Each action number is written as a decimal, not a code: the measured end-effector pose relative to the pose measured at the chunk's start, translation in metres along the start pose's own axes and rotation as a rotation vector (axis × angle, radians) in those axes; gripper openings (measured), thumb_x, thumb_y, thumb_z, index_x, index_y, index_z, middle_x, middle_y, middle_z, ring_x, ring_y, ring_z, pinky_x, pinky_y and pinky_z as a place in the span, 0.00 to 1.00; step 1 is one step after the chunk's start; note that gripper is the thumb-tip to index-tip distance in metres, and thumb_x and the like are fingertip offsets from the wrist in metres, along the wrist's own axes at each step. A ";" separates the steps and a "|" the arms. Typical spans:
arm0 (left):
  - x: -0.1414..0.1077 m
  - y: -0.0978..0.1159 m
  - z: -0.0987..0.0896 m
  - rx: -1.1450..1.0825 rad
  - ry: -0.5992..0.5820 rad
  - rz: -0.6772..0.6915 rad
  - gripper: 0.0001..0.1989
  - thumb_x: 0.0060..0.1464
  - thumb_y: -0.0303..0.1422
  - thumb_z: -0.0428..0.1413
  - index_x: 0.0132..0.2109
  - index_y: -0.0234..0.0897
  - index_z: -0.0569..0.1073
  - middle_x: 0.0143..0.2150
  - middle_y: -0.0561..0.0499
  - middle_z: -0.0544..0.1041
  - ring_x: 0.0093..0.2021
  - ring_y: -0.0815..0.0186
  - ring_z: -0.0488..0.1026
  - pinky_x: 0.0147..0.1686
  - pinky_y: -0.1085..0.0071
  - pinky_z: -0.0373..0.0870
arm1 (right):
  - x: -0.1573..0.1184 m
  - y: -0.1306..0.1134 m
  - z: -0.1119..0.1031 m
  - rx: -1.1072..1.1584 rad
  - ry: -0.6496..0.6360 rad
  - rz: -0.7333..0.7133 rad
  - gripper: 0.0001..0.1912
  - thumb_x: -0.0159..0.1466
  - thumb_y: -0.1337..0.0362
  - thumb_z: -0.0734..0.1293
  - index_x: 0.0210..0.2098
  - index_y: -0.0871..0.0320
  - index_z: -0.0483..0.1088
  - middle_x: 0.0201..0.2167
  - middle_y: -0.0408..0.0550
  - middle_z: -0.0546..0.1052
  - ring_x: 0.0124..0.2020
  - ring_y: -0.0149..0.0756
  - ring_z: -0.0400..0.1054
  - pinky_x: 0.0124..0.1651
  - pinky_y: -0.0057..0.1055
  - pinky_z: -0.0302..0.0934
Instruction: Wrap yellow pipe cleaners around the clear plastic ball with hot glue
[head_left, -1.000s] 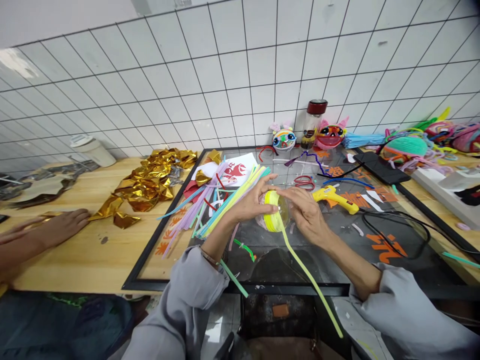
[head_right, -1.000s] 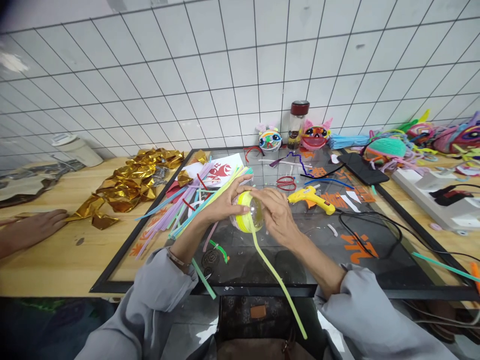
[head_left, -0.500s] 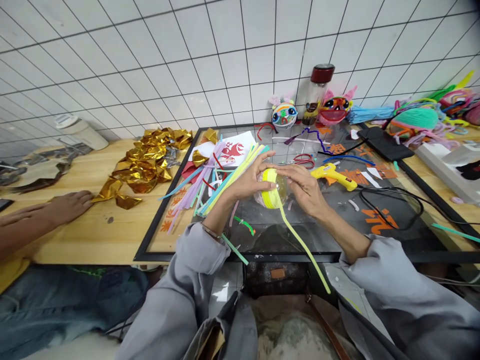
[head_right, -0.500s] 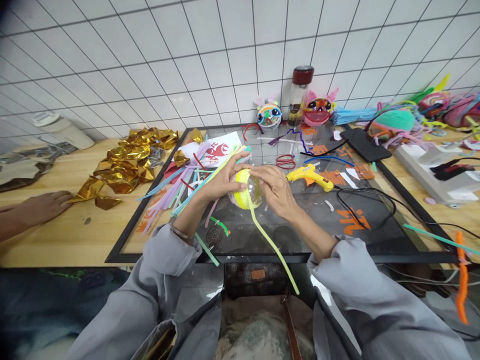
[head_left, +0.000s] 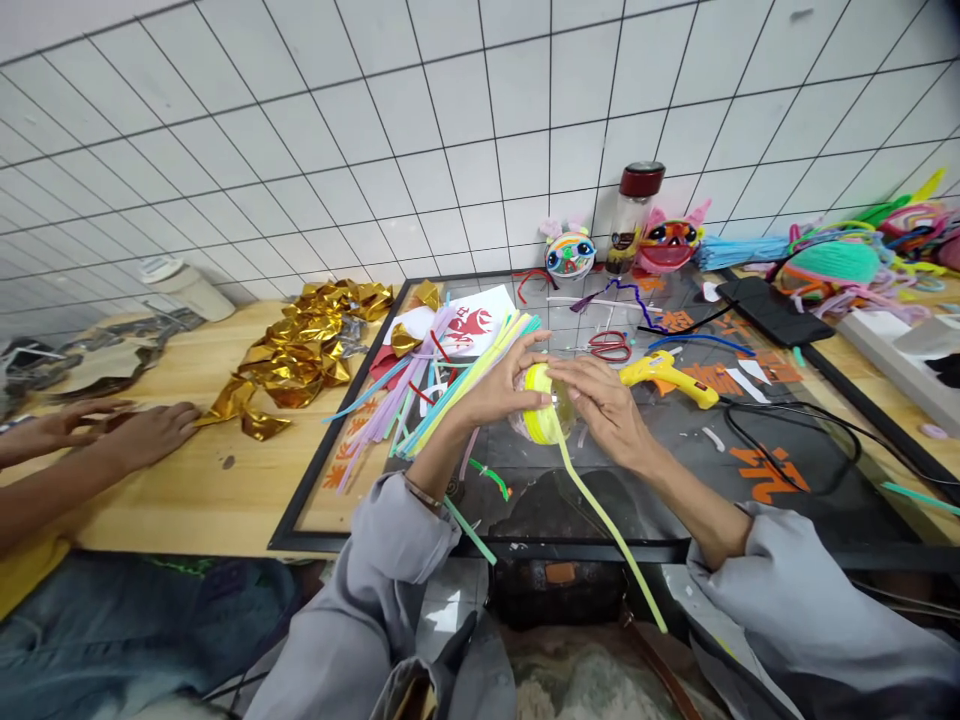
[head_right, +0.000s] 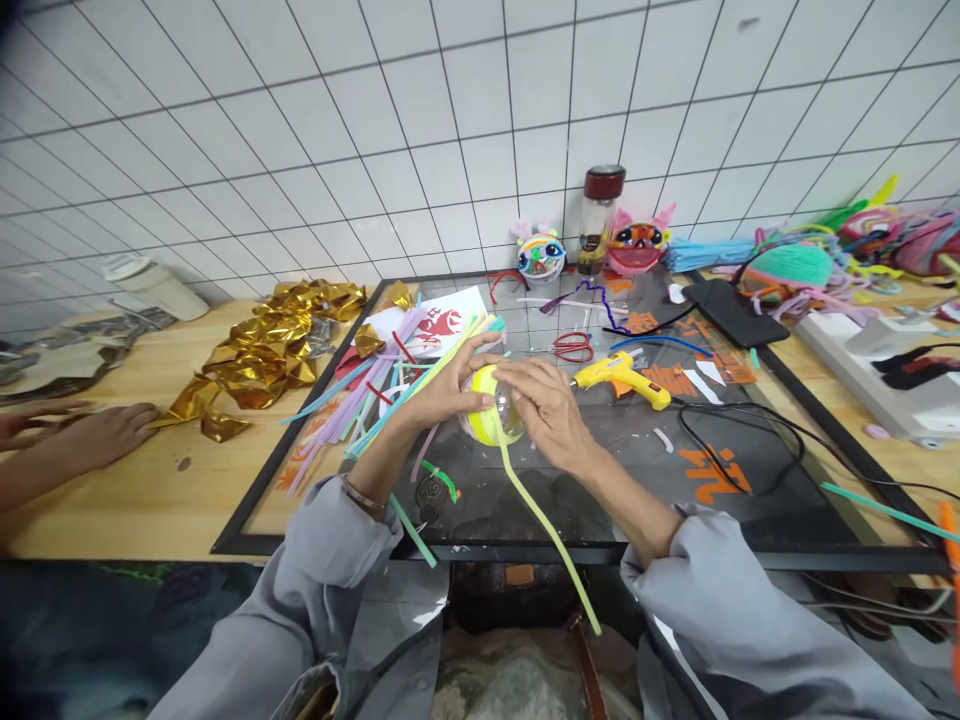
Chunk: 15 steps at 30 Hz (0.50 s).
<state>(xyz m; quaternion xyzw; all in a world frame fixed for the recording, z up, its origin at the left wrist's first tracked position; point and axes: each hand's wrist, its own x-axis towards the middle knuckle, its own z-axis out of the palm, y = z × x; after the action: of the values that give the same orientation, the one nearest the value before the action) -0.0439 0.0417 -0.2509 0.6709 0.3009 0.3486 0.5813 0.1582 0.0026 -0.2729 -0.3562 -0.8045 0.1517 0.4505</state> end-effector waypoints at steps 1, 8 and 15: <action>0.000 -0.001 0.000 -0.001 0.000 -0.001 0.49 0.42 0.38 0.69 0.68 0.42 0.54 0.60 0.41 0.72 0.60 0.54 0.69 0.59 0.59 0.64 | 0.000 -0.001 0.001 0.000 0.003 0.010 0.19 0.72 0.60 0.56 0.57 0.48 0.72 0.55 0.48 0.77 0.57 0.43 0.67 0.61 0.51 0.58; 0.000 -0.002 -0.002 -0.009 0.000 -0.011 0.49 0.43 0.38 0.68 0.68 0.41 0.53 0.60 0.40 0.72 0.58 0.54 0.71 0.57 0.60 0.65 | 0.004 -0.003 0.002 0.057 0.001 0.059 0.21 0.73 0.54 0.54 0.57 0.49 0.72 0.56 0.48 0.77 0.58 0.44 0.66 0.63 0.52 0.56; 0.000 0.000 0.000 -0.034 0.021 -0.036 0.51 0.40 0.40 0.70 0.67 0.41 0.54 0.58 0.40 0.72 0.52 0.57 0.73 0.52 0.61 0.67 | 0.002 0.004 0.000 0.180 0.064 0.185 0.23 0.72 0.50 0.55 0.58 0.51 0.71 0.54 0.50 0.77 0.58 0.42 0.68 0.60 0.45 0.62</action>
<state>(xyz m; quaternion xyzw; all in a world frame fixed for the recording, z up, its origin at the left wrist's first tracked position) -0.0437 0.0420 -0.2506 0.6516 0.3130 0.3501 0.5957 0.1591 0.0071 -0.2744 -0.3919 -0.7364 0.2526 0.4902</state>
